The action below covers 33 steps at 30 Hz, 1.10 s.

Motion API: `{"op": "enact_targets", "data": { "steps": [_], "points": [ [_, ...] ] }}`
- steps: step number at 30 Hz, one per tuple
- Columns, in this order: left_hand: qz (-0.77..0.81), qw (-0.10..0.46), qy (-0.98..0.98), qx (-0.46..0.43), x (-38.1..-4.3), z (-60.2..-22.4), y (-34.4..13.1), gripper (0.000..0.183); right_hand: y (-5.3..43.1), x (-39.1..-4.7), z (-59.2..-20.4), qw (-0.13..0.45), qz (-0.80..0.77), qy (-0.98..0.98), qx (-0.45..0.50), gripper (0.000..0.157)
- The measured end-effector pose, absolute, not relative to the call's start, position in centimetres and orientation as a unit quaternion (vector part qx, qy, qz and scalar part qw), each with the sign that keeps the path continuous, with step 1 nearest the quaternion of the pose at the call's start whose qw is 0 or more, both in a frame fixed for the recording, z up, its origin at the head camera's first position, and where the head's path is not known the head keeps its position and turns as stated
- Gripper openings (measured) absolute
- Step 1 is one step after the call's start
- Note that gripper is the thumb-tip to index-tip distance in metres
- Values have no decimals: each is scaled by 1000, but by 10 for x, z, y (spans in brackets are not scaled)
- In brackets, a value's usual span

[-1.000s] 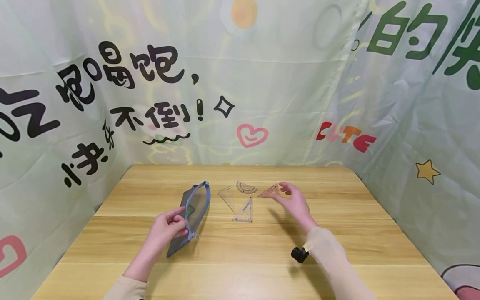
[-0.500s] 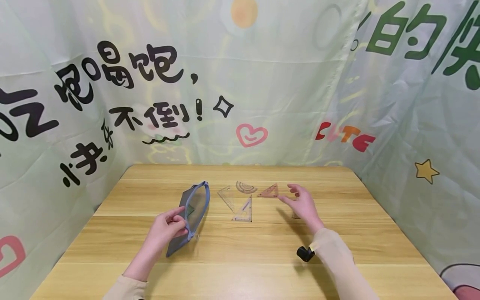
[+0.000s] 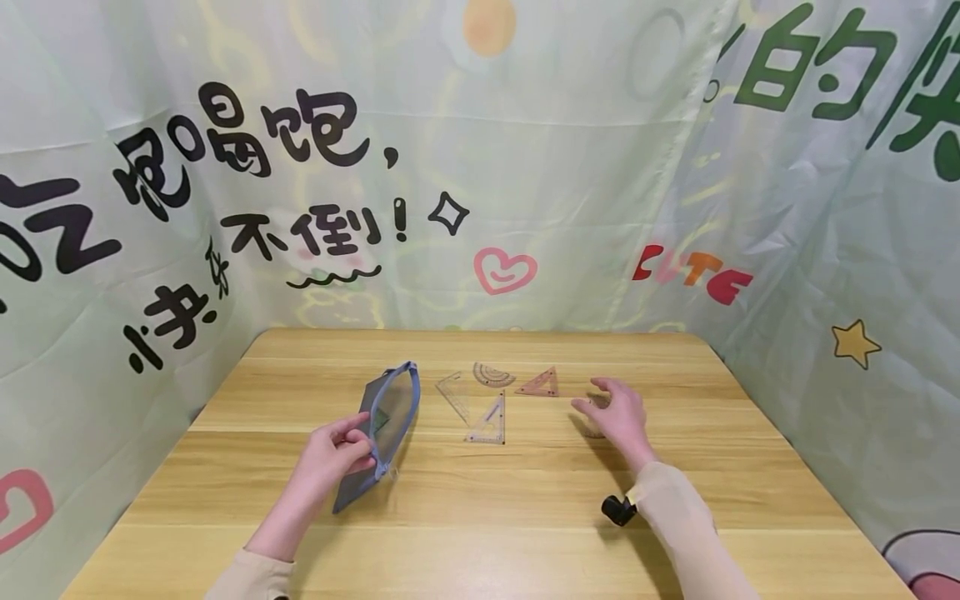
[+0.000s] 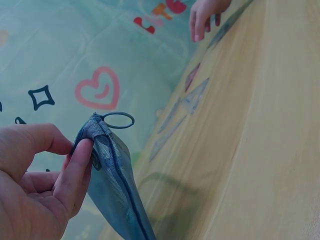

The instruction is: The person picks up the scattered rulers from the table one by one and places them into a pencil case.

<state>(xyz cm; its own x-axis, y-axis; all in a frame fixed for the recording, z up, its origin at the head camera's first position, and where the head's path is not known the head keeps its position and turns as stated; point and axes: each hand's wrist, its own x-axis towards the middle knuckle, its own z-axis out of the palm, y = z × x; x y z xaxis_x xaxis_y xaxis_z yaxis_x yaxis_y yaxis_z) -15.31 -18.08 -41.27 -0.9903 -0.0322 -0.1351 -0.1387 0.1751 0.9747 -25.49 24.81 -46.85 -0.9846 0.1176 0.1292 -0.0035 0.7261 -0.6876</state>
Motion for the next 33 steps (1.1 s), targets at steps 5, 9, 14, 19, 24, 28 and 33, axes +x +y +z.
{"op": "enact_targets", "data": {
  "steps": [5, 9, 14, 19, 24, 28, 33],
  "points": [
    [639, 40, 766, -56, -154, -413, -182, 56, 252, -254, -471, 67, 367, -927, -37, 72],
    [636, 41, 769, -55, -154, -412, -182, 55, 254, -254, -472, 59, 363, -929, -40, 74],
    [632, 46, 771, -55, -154, -412, -182, 55, 254, -252, -472, 49, 352, -934, -44, 75],
    [632, 47, 772, -56, -154, -412, -181, 55, 253, -250, -472, 36, 334, -940, -49, 79],
    [634, 47, 770, -57, -153, -411, -181, 55, 253, -249, -473, 15, 303, -952, -39, 87],
    [633, 46, 771, -57, -153, -411, -180, 55, 257, -249, -474, 6, 286, -958, -24, 91],
    [631, 44, 772, -56, -154, -411, -180, 54, 264, -251, -475, -4, 272, -962, -1, 94]
  ]
}}
